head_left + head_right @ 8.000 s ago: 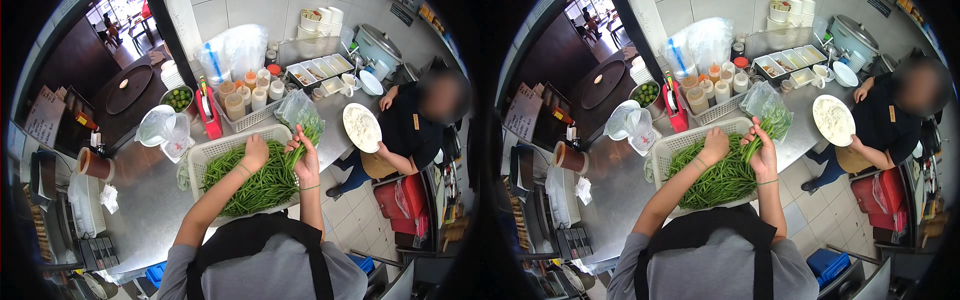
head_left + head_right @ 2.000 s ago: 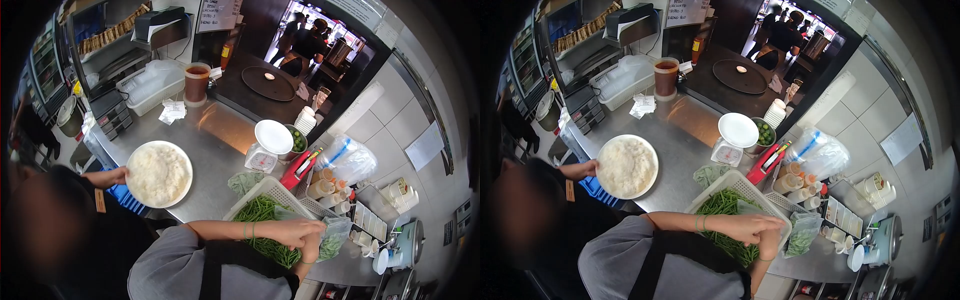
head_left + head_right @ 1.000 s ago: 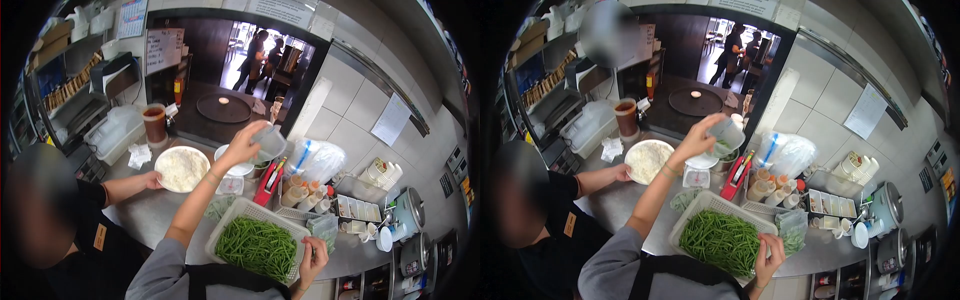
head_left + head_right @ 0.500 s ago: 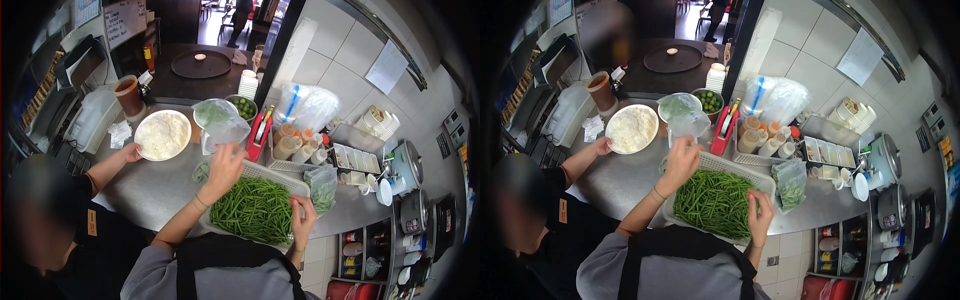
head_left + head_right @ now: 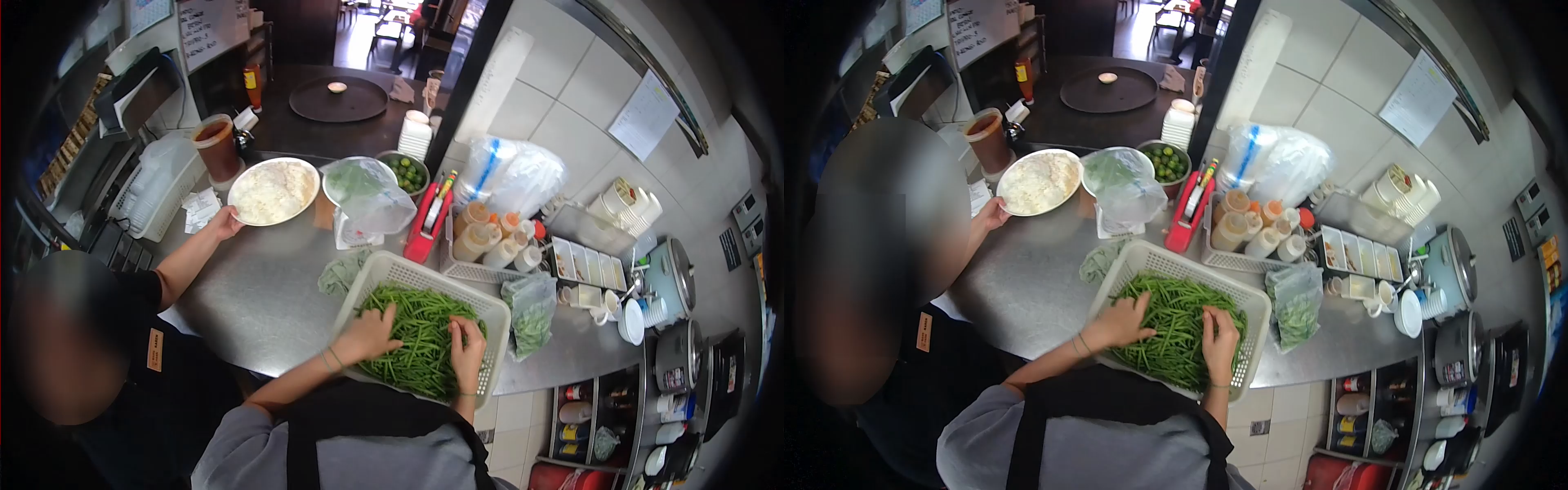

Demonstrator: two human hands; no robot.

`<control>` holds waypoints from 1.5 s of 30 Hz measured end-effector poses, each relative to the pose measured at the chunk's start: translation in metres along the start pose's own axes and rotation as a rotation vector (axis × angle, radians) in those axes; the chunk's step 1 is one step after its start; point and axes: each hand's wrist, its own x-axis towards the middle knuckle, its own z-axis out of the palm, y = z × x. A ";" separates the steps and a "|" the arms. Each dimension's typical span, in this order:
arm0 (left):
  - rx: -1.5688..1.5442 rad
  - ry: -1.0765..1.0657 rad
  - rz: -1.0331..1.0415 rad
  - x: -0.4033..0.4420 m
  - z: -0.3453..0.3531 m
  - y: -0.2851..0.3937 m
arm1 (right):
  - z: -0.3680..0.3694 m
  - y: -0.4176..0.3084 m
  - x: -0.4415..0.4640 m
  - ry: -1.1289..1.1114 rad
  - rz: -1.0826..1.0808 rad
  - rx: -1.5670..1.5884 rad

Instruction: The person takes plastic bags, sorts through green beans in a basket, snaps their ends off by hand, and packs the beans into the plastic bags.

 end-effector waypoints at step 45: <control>-1.025 0.636 0.242 0.045 0.016 0.024 | 0.044 -0.038 -0.015 -0.371 0.008 0.175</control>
